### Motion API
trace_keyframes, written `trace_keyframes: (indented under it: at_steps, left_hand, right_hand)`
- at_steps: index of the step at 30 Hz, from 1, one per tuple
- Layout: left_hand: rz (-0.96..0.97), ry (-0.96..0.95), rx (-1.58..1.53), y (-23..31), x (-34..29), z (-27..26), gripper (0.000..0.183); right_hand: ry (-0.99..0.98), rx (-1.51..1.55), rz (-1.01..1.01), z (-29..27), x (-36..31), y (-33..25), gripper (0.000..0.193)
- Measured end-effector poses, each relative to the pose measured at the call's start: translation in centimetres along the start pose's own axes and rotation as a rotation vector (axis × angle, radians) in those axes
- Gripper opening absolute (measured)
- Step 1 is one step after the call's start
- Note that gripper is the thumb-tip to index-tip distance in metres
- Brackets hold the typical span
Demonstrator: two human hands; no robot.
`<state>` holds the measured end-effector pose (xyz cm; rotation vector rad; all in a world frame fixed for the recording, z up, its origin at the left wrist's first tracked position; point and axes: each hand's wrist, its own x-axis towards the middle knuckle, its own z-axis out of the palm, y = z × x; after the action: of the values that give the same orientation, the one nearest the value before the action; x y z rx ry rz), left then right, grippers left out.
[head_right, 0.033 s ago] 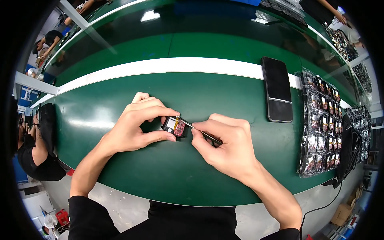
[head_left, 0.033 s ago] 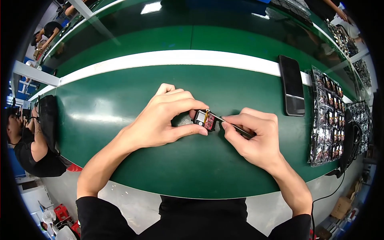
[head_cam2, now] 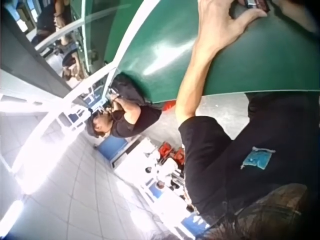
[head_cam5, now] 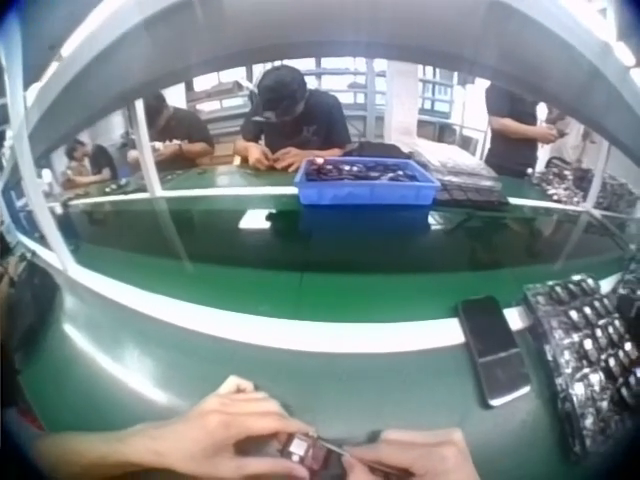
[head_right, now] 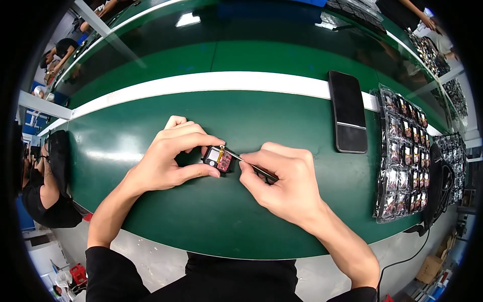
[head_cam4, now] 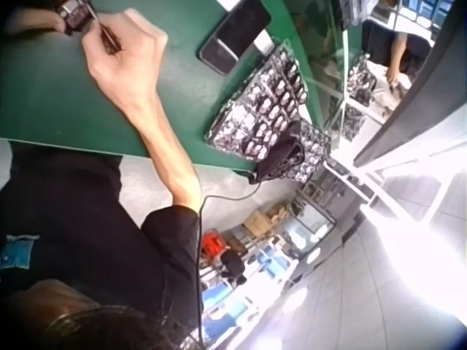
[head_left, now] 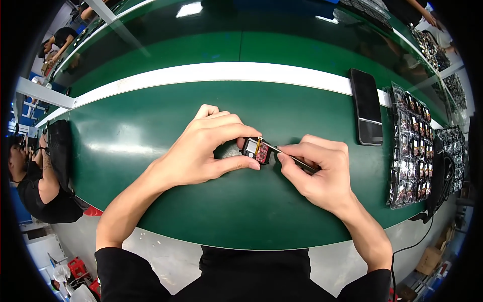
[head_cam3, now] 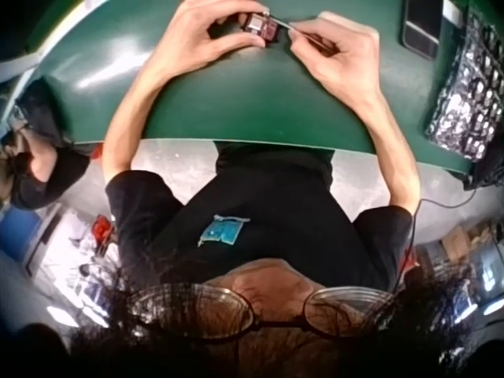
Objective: Inspecting and assembling the internal components of a smartwatch using tweezers at an industrial workbench.
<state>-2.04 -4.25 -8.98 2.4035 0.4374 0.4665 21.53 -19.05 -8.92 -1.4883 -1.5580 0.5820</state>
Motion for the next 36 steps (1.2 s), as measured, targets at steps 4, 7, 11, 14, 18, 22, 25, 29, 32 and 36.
trace_keyframes:
  at_steps: [4, 7, 11, 14, 18, 22, 25, 29, 32, 36]
  left_hand:
    - [0.001, -0.004, -0.021, -0.1, 0.0, 0.0, 0.052]
    - [-0.008, -0.009, -0.02, -0.1, 0.0, 0.0, 0.052]
    - [-0.015, -0.02, -0.024, 0.0, 0.1, -0.2, 0.052]
    - [-0.002, -0.017, -0.028, -0.4, 0.1, 0.0, 0.054]
    - [-0.04, -0.027, -0.036, 0.1, 0.2, -0.3, 0.052]
    - [-0.038, 0.0, -0.029, 0.2, 0.3, 0.0, 0.054]
    - [-0.027, 0.016, -0.037, 0.1, 0.3, 0.1, 0.051]
    - [-0.025, 0.013, -0.019, 0.1, 0.3, 0.0, 0.051]
    - [-0.023, 0.011, -0.021, 0.2, 0.3, 0.0, 0.051]
    - [-0.031, 0.005, -0.018, 0.0, 0.2, 0.0, 0.052]
  right_hand:
    - [-0.013, 0.001, -0.003, 0.0, 0.0, 0.1, 0.011]
    - [-0.031, -0.01, -0.009, -0.2, 0.0, 0.1, 0.01]
    - [-0.022, -0.005, -0.009, 0.0, 0.0, 0.3, 0.01]
    - [0.026, 0.011, -0.046, 0.3, -0.1, 0.8, 0.012]
    - [0.016, -0.004, -0.047, -0.1, 0.0, 0.3, 0.013]
    - [0.097, -0.047, -0.121, 0.2, -0.3, 0.7, 0.015]
    - [0.115, -0.144, -0.204, 0.4, -0.4, 0.9, 0.02]
    - [0.123, -0.186, -0.263, 0.7, -0.4, 1.0, 0.024]
    - [0.133, -0.222, -0.28, 0.9, -0.3, 0.9, 0.026]
    - [0.117, -0.207, -0.268, 0.9, -0.3, 0.9, 0.023]
